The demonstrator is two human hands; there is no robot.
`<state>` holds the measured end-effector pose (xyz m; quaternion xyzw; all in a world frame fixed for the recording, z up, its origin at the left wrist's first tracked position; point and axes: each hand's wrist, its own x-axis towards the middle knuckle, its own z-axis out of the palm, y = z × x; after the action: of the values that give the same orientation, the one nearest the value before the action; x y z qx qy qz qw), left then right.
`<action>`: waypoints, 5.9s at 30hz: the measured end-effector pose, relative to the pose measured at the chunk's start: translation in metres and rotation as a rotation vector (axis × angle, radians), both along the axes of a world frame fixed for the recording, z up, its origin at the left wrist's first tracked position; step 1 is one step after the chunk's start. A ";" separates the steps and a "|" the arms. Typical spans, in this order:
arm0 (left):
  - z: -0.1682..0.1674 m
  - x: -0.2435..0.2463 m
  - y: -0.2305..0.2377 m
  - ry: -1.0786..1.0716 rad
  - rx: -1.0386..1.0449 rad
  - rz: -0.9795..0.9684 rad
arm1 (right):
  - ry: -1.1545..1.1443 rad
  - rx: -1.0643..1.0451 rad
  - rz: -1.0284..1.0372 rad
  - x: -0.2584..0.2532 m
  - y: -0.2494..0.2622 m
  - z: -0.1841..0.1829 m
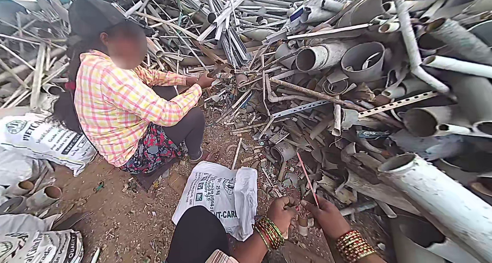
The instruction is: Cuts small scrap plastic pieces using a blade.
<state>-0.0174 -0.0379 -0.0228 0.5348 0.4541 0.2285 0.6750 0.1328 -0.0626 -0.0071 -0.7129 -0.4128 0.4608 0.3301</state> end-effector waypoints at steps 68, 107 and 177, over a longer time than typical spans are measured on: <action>-0.004 -0.004 -0.006 -0.503 -0.195 0.316 | 0.299 -0.023 0.294 0.002 -0.012 0.006; -0.009 0.001 -0.003 -0.068 0.080 0.214 | 0.239 -0.015 0.102 0.002 -0.009 0.000; -0.011 -0.004 0.003 0.152 0.180 0.065 | 0.177 -0.058 0.330 0.007 -0.005 -0.004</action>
<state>-0.0211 -0.0345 -0.0335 0.5940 0.4988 0.2488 0.5800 0.1401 -0.0680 -0.0111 -0.6014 -0.4798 0.5814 0.2646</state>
